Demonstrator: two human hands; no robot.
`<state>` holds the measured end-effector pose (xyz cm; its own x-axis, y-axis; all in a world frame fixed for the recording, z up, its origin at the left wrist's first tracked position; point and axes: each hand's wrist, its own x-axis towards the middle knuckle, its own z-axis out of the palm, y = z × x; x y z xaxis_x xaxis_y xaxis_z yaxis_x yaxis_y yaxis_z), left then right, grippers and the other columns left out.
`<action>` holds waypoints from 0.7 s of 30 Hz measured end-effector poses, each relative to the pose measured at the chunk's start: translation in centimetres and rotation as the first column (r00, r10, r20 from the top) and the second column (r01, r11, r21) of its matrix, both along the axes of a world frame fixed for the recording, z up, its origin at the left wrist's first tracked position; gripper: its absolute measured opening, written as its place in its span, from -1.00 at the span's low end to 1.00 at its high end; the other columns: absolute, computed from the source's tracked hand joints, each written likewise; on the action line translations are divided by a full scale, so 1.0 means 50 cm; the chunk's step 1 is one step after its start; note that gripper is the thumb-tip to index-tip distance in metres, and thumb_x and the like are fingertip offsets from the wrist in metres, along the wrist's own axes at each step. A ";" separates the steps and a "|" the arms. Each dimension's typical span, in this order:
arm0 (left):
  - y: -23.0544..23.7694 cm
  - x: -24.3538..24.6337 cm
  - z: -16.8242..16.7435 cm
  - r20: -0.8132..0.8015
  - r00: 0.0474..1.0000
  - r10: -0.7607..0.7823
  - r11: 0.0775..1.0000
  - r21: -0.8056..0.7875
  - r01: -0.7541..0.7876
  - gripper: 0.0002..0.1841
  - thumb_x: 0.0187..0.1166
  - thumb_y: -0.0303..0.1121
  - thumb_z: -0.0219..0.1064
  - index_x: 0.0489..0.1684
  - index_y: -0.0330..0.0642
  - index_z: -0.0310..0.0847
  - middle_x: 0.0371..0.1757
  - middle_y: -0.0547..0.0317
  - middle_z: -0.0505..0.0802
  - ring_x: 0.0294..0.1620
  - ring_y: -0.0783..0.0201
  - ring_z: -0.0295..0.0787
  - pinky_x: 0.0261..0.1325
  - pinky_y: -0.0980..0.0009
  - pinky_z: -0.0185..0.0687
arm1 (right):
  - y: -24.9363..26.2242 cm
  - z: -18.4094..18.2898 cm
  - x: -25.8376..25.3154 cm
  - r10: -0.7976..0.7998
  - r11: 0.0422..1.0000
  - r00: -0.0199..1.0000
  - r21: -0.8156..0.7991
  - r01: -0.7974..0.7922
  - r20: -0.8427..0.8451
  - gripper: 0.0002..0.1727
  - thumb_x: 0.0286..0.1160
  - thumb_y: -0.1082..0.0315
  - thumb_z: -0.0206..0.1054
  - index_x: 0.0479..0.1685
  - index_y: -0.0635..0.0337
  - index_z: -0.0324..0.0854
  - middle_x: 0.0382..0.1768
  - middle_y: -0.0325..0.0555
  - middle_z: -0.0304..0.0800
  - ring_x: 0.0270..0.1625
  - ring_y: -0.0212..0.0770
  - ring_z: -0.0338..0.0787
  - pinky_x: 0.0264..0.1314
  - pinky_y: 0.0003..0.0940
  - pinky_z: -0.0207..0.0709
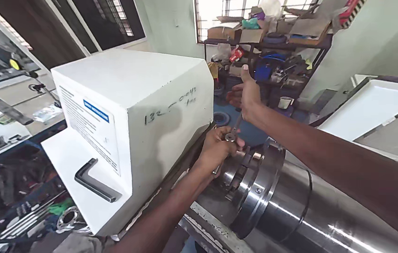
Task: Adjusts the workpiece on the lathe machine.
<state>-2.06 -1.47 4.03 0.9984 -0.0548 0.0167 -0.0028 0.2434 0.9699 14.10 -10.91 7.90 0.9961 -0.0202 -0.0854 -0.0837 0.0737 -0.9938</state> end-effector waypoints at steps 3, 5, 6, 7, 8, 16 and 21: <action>0.006 -0.006 0.008 0.005 0.999 -0.043 0.990 0.132 0.042 -0.54 0.35 -0.84 0.16 0.23 -0.35 0.60 -0.36 0.10 0.78 -0.46 0.39 0.62 -0.45 0.56 0.49 | -0.003 -0.004 0.002 0.013 1.000 1.000 0.005 -0.013 0.014 -0.18 0.77 -0.37 -0.17 0.10 0.28 0.62 -0.21 -0.08 0.83 -0.27 -0.26 0.82 -0.19 -0.34 0.69; 0.009 -0.014 0.013 -0.002 0.998 -0.063 0.978 0.201 0.062 -0.53 0.38 -0.79 0.17 0.28 -0.30 0.58 -0.34 0.10 0.78 -0.48 0.39 0.62 -0.51 0.57 0.47 | -0.010 -0.007 0.001 0.041 0.999 0.999 -0.007 -0.041 0.030 -0.23 0.81 -0.31 -0.17 0.02 0.28 0.63 -0.29 -0.10 0.83 -0.31 -0.28 0.83 -0.22 -0.36 0.70; 0.010 -0.015 0.014 0.003 0.998 -0.063 0.977 0.206 0.061 -0.54 0.38 -0.78 0.17 0.27 -0.29 0.59 -0.34 0.11 0.78 -0.49 0.40 0.62 -0.52 0.57 0.46 | -0.013 -0.009 0.001 0.060 0.998 0.997 -0.022 -0.059 0.048 -0.25 0.82 -0.29 -0.16 -0.01 0.27 0.63 -0.32 -0.12 0.83 -0.33 -0.30 0.83 -0.24 -0.40 0.69; 0.010 -0.017 0.014 0.006 0.998 -0.060 0.978 0.202 0.058 -0.55 0.38 -0.78 0.17 0.26 -0.29 0.59 -0.34 0.12 0.78 -0.48 0.41 0.61 -0.52 0.58 0.45 | -0.016 -0.011 -0.001 0.079 0.996 0.995 -0.042 -0.076 0.067 -0.28 0.83 -0.27 -0.14 -0.01 0.26 0.63 -0.34 -0.14 0.81 -0.35 -0.32 0.82 -0.25 -0.42 0.70; 0.010 -0.017 0.013 0.011 0.998 -0.055 0.980 0.190 0.052 -0.55 0.37 -0.79 0.18 0.24 -0.30 0.60 -0.35 0.12 0.78 -0.47 0.41 0.60 -0.49 0.57 0.46 | -0.019 -0.013 -0.003 0.087 0.995 0.993 -0.061 -0.082 0.081 -0.28 0.84 -0.26 -0.13 0.01 0.27 0.63 -0.34 -0.14 0.81 -0.35 -0.31 0.82 -0.24 -0.41 0.71; -0.002 -0.004 -0.005 0.002 1.000 0.019 1.000 0.000 -0.019 -0.56 0.23 -0.85 0.18 0.09 -0.39 0.64 -0.37 0.12 0.71 -0.48 0.41 0.58 -0.45 0.55 0.50 | 0.003 -0.015 -0.005 0.005 0.998 0.989 0.060 0.004 -0.151 -0.22 0.77 -0.35 -0.12 0.23 0.26 0.54 -0.20 -0.02 0.78 -0.26 -0.19 0.83 -0.19 -0.26 0.73; -0.029 -0.014 -0.012 -0.050 0.980 0.192 0.966 -0.168 -0.198 -0.57 0.28 -0.89 0.18 0.10 -0.39 0.63 -0.41 0.13 0.70 -0.51 0.41 0.57 -0.44 0.56 0.51 | 0.038 -0.030 0.019 0.234 0.966 0.967 0.135 -0.220 -0.097 -0.24 0.80 -0.32 -0.19 0.19 0.27 0.50 -0.33 -0.05 0.77 -0.40 -0.18 0.81 -0.32 -0.24 0.76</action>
<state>-2.78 -2.91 3.43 0.9896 0.1416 -0.0243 -0.0354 0.4040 0.9141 15.06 -9.00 6.39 0.9573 0.2231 -0.1838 -0.2220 0.1604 -0.9618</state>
